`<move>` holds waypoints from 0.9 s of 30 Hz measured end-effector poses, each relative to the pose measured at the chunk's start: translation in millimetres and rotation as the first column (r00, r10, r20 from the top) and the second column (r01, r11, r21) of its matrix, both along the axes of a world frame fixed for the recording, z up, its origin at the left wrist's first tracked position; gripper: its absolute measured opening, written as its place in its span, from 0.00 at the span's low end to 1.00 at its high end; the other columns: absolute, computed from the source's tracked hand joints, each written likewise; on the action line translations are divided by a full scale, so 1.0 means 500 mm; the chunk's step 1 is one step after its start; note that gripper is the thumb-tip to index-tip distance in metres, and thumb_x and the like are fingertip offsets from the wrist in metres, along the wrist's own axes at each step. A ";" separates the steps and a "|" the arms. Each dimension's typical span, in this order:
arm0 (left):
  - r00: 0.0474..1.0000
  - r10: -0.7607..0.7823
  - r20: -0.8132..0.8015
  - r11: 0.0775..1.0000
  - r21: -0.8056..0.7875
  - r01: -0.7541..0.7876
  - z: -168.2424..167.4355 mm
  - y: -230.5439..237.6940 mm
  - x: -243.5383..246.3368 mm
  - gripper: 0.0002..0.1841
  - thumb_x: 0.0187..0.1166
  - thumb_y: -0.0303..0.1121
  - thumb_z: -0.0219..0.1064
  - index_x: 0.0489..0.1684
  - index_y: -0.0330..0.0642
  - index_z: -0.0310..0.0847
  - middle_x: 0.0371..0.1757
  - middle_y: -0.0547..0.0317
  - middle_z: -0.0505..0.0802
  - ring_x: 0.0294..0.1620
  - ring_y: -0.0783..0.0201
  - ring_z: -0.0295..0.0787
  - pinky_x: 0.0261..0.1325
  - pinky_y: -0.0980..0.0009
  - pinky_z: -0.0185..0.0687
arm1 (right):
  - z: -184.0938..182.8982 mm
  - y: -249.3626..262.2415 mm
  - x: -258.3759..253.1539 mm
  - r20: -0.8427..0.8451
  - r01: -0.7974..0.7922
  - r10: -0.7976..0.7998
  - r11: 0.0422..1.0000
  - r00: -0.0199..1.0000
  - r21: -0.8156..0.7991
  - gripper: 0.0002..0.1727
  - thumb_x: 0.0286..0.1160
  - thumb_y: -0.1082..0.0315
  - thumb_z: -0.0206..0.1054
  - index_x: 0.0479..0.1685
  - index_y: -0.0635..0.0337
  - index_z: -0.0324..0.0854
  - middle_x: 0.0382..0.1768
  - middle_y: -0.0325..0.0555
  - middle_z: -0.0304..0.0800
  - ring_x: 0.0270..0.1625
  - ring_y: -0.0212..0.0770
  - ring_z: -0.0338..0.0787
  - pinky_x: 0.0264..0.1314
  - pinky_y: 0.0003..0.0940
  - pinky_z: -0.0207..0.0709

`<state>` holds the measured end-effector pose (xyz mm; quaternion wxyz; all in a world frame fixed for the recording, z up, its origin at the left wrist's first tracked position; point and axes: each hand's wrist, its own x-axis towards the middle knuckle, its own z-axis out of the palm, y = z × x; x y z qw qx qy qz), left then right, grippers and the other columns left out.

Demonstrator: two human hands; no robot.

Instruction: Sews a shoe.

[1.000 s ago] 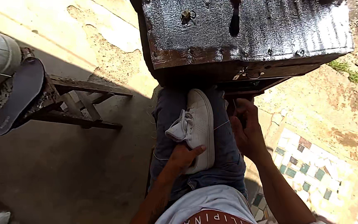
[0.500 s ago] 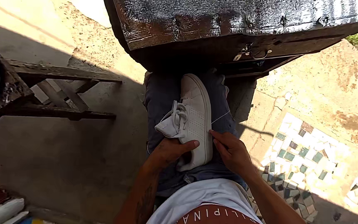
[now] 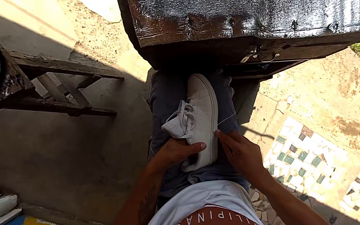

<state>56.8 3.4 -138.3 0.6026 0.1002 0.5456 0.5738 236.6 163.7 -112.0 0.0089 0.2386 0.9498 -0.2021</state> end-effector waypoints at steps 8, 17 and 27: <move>0.996 -0.059 0.063 0.995 0.084 0.053 -0.003 0.000 0.006 0.21 0.68 0.29 0.80 0.59 0.36 0.84 0.50 0.60 0.97 0.54 0.68 0.94 0.63 0.69 0.90 | 0.057 0.105 -0.052 0.190 -0.553 0.527 0.825 0.828 0.120 0.19 0.77 0.73 0.62 0.65 0.52 0.87 0.37 0.52 0.86 0.23 0.51 0.85 0.17 0.42 0.75; 0.994 -0.099 0.037 0.988 0.126 0.094 -0.023 0.002 -0.008 0.16 0.69 0.28 0.78 0.55 0.38 0.86 0.48 0.65 0.97 0.54 0.73 0.93 0.64 0.72 0.89 | 0.034 0.096 -0.085 0.177 -0.605 0.579 0.772 0.796 0.194 0.12 0.72 0.75 0.62 0.51 0.57 0.86 0.38 0.49 0.91 0.28 0.52 0.88 0.20 0.41 0.75; 1.000 0.008 -0.022 0.987 0.159 -0.004 -0.014 -0.009 0.001 0.18 0.73 0.30 0.77 0.59 0.33 0.84 0.50 0.57 0.96 0.54 0.67 0.94 0.64 0.67 0.90 | 0.008 0.121 -0.105 0.053 -0.630 0.629 0.769 0.776 0.103 0.06 0.76 0.69 0.62 0.42 0.56 0.84 0.34 0.48 0.89 0.28 0.50 0.90 0.21 0.45 0.79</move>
